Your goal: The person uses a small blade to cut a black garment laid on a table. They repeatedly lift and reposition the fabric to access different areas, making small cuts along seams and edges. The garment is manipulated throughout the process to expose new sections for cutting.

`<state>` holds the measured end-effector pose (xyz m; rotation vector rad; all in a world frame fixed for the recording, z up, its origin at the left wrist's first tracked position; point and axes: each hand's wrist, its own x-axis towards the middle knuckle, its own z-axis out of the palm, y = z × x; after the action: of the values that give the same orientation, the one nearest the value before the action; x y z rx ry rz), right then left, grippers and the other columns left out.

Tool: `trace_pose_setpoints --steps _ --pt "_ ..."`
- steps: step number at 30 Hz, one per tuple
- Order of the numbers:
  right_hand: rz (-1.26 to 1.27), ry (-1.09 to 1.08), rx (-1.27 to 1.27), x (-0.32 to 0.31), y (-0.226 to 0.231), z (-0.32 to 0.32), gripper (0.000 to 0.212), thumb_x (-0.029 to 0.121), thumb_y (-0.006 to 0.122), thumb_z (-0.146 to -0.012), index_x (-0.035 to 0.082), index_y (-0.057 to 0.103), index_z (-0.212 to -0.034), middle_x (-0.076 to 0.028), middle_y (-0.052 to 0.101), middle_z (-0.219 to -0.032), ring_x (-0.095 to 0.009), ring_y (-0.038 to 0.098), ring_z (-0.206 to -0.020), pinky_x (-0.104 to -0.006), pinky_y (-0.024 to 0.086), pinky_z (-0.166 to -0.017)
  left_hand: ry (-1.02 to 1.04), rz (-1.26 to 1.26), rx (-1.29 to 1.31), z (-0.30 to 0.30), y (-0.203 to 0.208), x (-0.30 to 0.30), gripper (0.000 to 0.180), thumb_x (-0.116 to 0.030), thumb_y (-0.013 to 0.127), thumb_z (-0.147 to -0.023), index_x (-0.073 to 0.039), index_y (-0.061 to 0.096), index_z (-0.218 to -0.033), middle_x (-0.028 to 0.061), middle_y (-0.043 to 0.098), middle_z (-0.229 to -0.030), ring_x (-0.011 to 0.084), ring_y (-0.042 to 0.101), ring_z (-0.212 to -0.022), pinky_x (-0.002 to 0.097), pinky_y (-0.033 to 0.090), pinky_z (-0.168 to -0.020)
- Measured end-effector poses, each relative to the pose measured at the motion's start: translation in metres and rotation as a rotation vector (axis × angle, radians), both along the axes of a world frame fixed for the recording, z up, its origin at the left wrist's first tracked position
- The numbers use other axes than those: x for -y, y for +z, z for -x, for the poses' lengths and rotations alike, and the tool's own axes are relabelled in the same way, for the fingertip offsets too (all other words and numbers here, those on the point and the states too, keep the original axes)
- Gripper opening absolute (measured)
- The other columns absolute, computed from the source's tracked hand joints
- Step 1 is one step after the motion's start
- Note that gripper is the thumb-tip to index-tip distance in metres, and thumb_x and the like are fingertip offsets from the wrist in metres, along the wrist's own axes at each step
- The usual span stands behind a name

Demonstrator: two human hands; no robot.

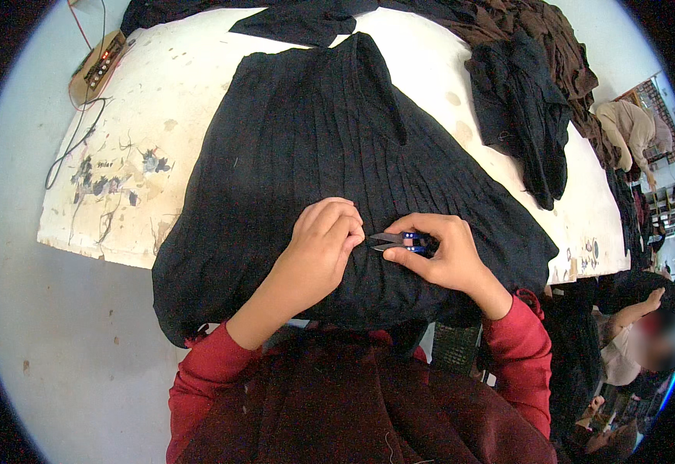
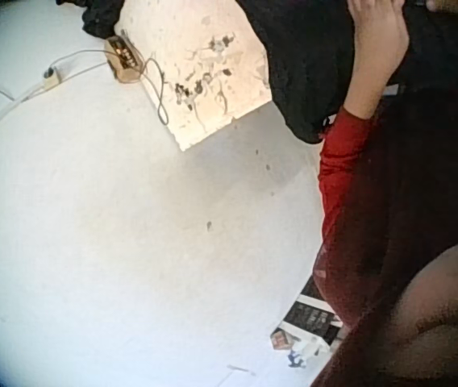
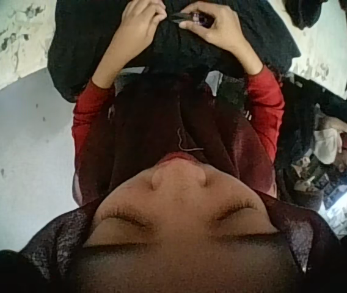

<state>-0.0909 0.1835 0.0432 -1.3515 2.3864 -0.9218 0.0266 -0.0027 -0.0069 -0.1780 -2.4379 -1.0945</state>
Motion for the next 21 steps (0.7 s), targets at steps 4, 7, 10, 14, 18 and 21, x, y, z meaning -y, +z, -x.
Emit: trace_pose_setpoints --steps 4,7,10,14,18,21 --pt "0.002 0.012 -0.178 0.004 0.007 -0.009 0.022 0.031 0.077 -0.078 0.013 0.073 -0.089 -0.007 0.071 -0.077 -0.027 0.068 -0.065 -0.0347 0.053 -0.056 0.000 -0.006 -0.001 -0.001 0.000 0.000 0.005 -0.005 0.059 -0.087 -0.004 0.056 -0.091 0.0109 0.057 -0.106 0.0329 0.054 -0.113 0.0439 0.040 -0.100" --pt "0.011 0.040 -0.273 0.007 0.007 -0.010 0.019 0.031 0.076 -0.078 0.014 0.073 -0.087 -0.007 0.071 -0.077 -0.028 0.068 -0.064 -0.0358 0.053 -0.055 -0.007 -0.016 0.001 -0.001 0.001 0.001 0.004 -0.005 0.059 -0.087 -0.004 0.056 -0.090 0.0108 0.057 -0.106 0.0326 0.054 -0.113 0.0438 0.039 -0.100" --pt "-0.052 0.073 -0.325 0.008 0.009 -0.011 0.019 0.031 0.076 -0.078 0.014 0.073 -0.087 -0.007 0.071 -0.077 -0.028 0.068 -0.063 -0.0366 0.053 -0.054 -0.012 -0.013 0.001 -0.002 0.001 0.001 0.004 -0.005 0.059 -0.087 -0.004 0.056 -0.090 0.0108 0.058 -0.107 0.0323 0.054 -0.114 0.0439 0.040 -0.100" --pt "0.008 -0.015 -0.241 0.006 0.007 -0.010 0.021 0.030 0.076 -0.078 0.013 0.073 -0.090 -0.007 0.070 -0.075 -0.025 0.068 -0.063 -0.0344 0.051 -0.055 0.018 -0.072 -0.001 -0.002 -0.002 0.001 0.006 -0.005 0.060 -0.086 -0.004 0.058 -0.092 0.0110 0.059 -0.108 0.0320 0.053 -0.115 0.0438 0.040 -0.100" --pt "0.138 -0.222 0.127 -0.004 -0.017 0.000 0.025 0.027 0.080 -0.078 0.009 0.072 -0.094 -0.003 0.067 -0.073 -0.012 0.063 -0.063 -0.0267 0.048 -0.059 0.079 0.030 -0.015 -0.006 0.010 -0.006 0.009 -0.009 0.064 -0.086 -0.004 0.062 -0.092 0.0099 0.061 -0.104 0.0317 0.054 -0.115 0.0430 0.040 -0.101" --pt "0.214 -0.276 0.243 -0.011 -0.033 0.005 0.029 0.024 0.082 -0.077 0.006 0.071 -0.097 0.001 0.064 -0.073 -0.004 0.055 -0.067 -0.0213 0.045 -0.063 0.058 0.206 -0.021 -0.007 0.005 -0.003 0.009 -0.014 0.065 -0.084 -0.005 0.064 -0.087 0.0092 0.062 -0.100 0.0295 0.056 -0.111 0.0423 0.042 -0.098"
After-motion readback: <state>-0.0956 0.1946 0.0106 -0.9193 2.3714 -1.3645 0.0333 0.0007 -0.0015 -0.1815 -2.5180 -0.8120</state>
